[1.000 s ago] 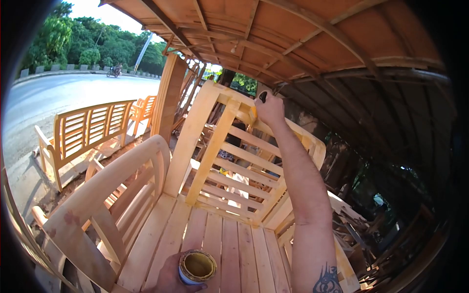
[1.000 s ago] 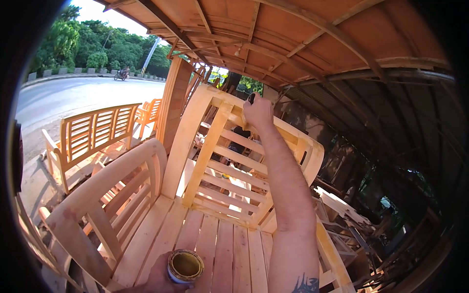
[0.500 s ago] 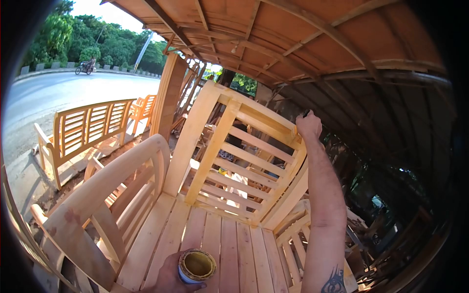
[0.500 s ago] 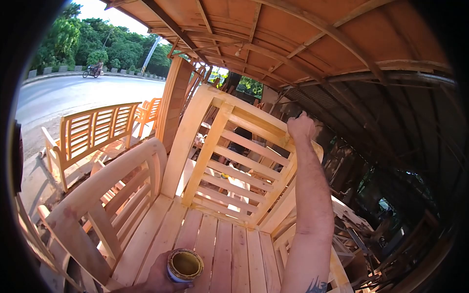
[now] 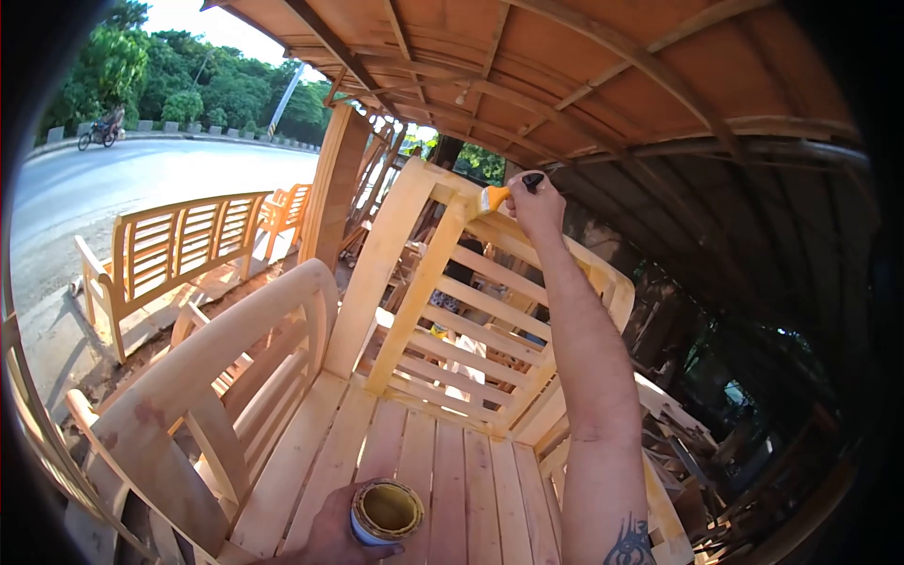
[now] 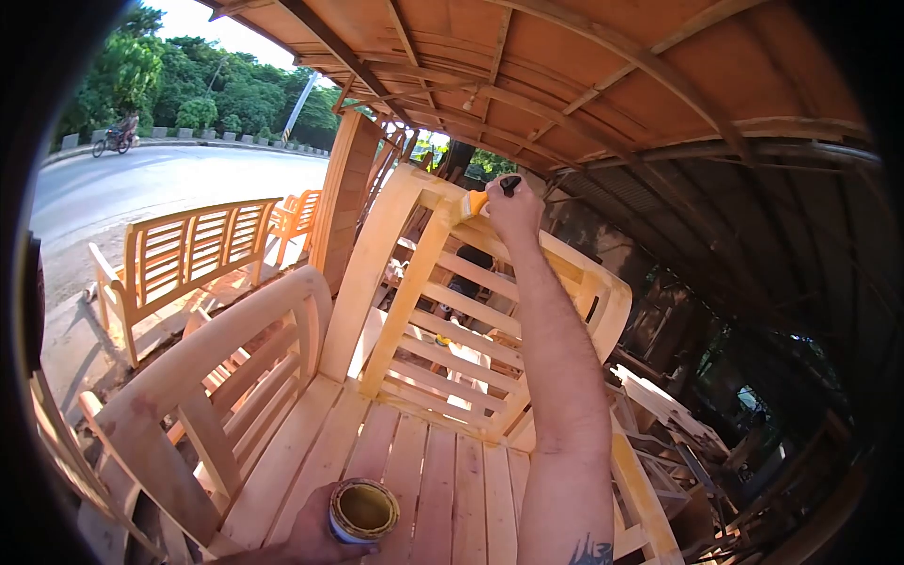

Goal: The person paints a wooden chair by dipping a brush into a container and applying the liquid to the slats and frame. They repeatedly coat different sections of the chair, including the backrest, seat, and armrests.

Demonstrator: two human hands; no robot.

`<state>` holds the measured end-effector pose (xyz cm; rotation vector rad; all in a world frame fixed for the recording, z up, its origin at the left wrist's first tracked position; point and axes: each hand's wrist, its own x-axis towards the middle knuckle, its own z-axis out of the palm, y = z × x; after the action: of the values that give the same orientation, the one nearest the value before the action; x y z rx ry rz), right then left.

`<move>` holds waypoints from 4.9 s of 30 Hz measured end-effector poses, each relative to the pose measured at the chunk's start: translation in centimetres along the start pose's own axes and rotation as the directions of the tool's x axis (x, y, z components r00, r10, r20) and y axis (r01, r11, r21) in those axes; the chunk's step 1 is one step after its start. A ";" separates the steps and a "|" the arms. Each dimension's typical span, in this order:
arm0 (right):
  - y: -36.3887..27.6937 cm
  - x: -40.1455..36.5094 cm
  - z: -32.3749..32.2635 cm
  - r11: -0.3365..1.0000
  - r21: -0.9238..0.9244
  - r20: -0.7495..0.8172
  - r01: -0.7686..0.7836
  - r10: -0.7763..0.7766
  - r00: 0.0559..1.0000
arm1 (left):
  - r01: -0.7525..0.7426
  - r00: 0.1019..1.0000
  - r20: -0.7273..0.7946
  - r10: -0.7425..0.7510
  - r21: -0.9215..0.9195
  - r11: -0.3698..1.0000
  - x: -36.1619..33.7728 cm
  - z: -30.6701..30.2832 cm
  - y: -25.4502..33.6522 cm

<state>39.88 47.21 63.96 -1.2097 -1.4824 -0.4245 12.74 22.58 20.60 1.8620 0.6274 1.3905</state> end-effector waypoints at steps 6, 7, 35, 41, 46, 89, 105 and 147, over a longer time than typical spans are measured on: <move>7.0 0.9 -4.7 0.929 -0.153 -0.092 -0.337 0.326 0.941 | 0.020 1.000 0.009 -0.020 0.002 1.000 0.1 0.0 0.1; 10.0 2.0 -6.2 0.903 -0.297 -0.169 -0.310 0.270 0.948 | 0.037 0.999 0.007 -0.037 0.006 0.999 -0.1 0.1 0.1; 11.6 -6.8 -17.5 0.930 -0.351 -0.395 0.104 -0.248 0.885 | 0.029 0.999 0.041 -0.027 -0.064 0.998 0.3 1.1 -0.8; 13.8 -8.2 -17.8 0.925 -0.372 -0.432 0.082 -0.251 0.866 | 0.037 0.998 0.047 -0.034 -0.069 0.997 0.3 1.1 -0.7; 15.1 -9.5 -18.0 0.893 -0.434 -0.367 0.122 -0.299 0.881 | 0.043 0.998 0.054 -0.039 -0.071 0.997 0.3 1.2 -0.8; 0.6 0.2 3.1 0.908 -0.414 0.108 0.058 -0.014 0.994 | 0.045 0.999 0.031 -0.042 -0.091 0.995 0.4 0.9 -0.8; 7.8 -12.5 -2.2 0.661 0.695 0.105 -0.283 0.296 0.949 | 0.036 0.999 0.025 -0.034 -0.084 0.996 0.0 0.6 -0.2; 13.6 -18.3 -1.8 0.818 0.572 -0.315 -0.063 0.290 0.904 | 0.043 0.998 0.043 -0.039 -0.096 0.994 0.5 1.0 -0.2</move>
<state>49.65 43.24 43.67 -0.7323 -1.0235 -0.0777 13.80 22.82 20.54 1.7875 0.5643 1.3295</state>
